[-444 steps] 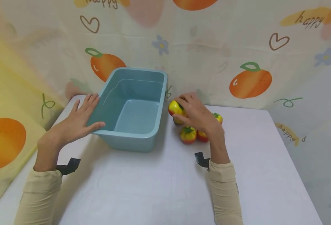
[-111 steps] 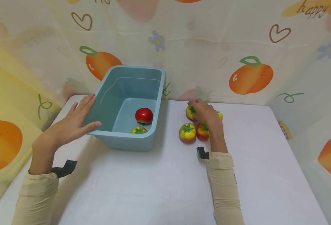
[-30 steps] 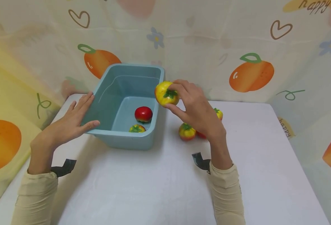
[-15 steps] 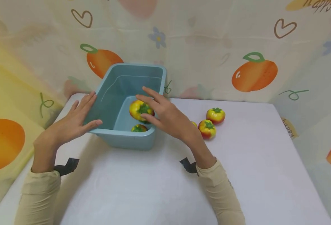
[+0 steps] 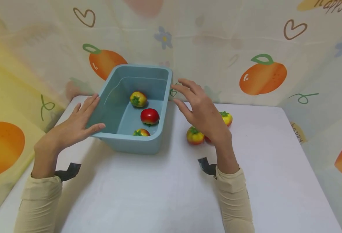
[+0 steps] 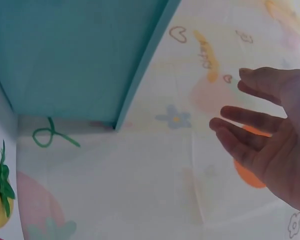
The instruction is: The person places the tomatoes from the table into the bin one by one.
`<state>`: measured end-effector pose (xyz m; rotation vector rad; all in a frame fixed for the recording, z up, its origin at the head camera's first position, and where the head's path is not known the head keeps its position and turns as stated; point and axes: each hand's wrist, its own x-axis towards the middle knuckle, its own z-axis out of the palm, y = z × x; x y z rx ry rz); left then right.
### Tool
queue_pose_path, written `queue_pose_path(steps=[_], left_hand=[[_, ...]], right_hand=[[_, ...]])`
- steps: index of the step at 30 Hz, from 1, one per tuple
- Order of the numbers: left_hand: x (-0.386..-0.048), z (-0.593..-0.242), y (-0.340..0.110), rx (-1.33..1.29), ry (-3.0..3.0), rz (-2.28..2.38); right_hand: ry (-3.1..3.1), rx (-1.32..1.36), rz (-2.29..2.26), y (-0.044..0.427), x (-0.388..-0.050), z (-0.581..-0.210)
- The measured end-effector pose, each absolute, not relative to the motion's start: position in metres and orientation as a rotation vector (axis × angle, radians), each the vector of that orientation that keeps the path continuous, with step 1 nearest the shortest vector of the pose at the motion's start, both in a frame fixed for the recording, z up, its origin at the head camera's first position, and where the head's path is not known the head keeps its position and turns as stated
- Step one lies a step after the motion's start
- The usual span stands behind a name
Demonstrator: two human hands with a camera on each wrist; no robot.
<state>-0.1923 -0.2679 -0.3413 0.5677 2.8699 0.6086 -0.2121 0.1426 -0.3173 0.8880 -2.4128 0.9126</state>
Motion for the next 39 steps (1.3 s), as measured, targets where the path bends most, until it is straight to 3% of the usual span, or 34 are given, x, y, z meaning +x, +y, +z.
queue_pose_path(steps=[39], left_hand=[[-0.19, -0.342, -0.269, 0.574, 2.875, 0.61]], right_hand=[[-2.838, 0.477, 0.788, 0.222, -0.228, -0.317]])
